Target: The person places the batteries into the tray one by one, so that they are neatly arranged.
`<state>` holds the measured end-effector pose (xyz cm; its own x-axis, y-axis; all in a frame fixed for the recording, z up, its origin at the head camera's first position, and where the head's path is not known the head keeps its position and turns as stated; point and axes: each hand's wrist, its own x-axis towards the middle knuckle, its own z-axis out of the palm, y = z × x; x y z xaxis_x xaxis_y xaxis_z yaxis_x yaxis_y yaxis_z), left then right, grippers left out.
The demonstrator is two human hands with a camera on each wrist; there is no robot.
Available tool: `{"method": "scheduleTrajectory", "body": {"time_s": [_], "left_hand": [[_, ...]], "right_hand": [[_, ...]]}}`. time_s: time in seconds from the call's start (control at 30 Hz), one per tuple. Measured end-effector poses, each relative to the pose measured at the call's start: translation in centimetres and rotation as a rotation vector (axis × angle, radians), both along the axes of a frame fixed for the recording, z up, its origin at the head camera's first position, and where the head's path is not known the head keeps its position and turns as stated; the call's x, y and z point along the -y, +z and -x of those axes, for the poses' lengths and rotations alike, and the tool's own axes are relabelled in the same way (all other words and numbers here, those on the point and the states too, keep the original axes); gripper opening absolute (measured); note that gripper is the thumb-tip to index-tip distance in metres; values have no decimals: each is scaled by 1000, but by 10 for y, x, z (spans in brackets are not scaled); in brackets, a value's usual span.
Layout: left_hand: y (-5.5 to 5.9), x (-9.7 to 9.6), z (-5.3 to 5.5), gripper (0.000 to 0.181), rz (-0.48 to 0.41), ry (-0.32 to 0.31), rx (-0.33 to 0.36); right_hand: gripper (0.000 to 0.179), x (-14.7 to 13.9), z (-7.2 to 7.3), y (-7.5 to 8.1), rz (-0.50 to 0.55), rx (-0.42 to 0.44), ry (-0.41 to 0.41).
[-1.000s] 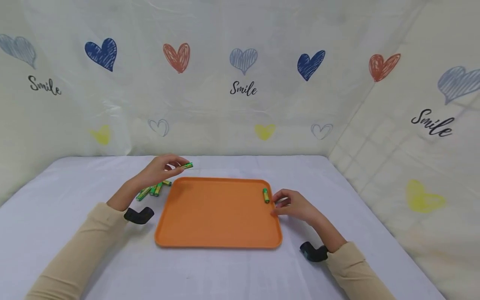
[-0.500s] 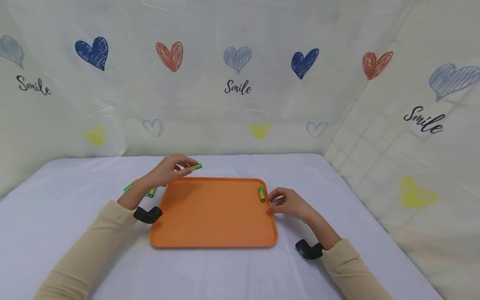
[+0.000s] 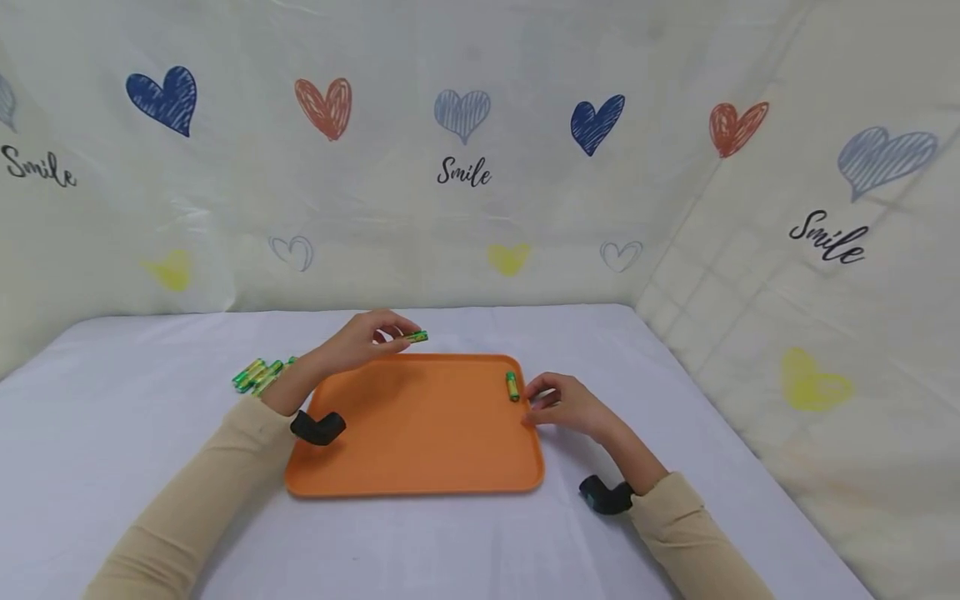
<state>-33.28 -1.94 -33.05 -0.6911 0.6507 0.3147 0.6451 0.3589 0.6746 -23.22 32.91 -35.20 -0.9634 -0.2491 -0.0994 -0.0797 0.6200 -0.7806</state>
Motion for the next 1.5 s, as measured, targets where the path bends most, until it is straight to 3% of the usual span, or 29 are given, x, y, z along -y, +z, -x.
{"method": "scheduleTrajectory", "body": {"time_s": [0.63,0.9,1.5], "left_hand": [[-11,-41,0,26,-18,-75,13],[-22,-53,0,25,1,-84,49],[-35,-84,-1,24,60,-165,68]], "right_hand": [[35,3,-1,4,9,-17,11],[35,7,-2,5,32,-22,47],[33,0,-2,-2,18,-20,20]]}}
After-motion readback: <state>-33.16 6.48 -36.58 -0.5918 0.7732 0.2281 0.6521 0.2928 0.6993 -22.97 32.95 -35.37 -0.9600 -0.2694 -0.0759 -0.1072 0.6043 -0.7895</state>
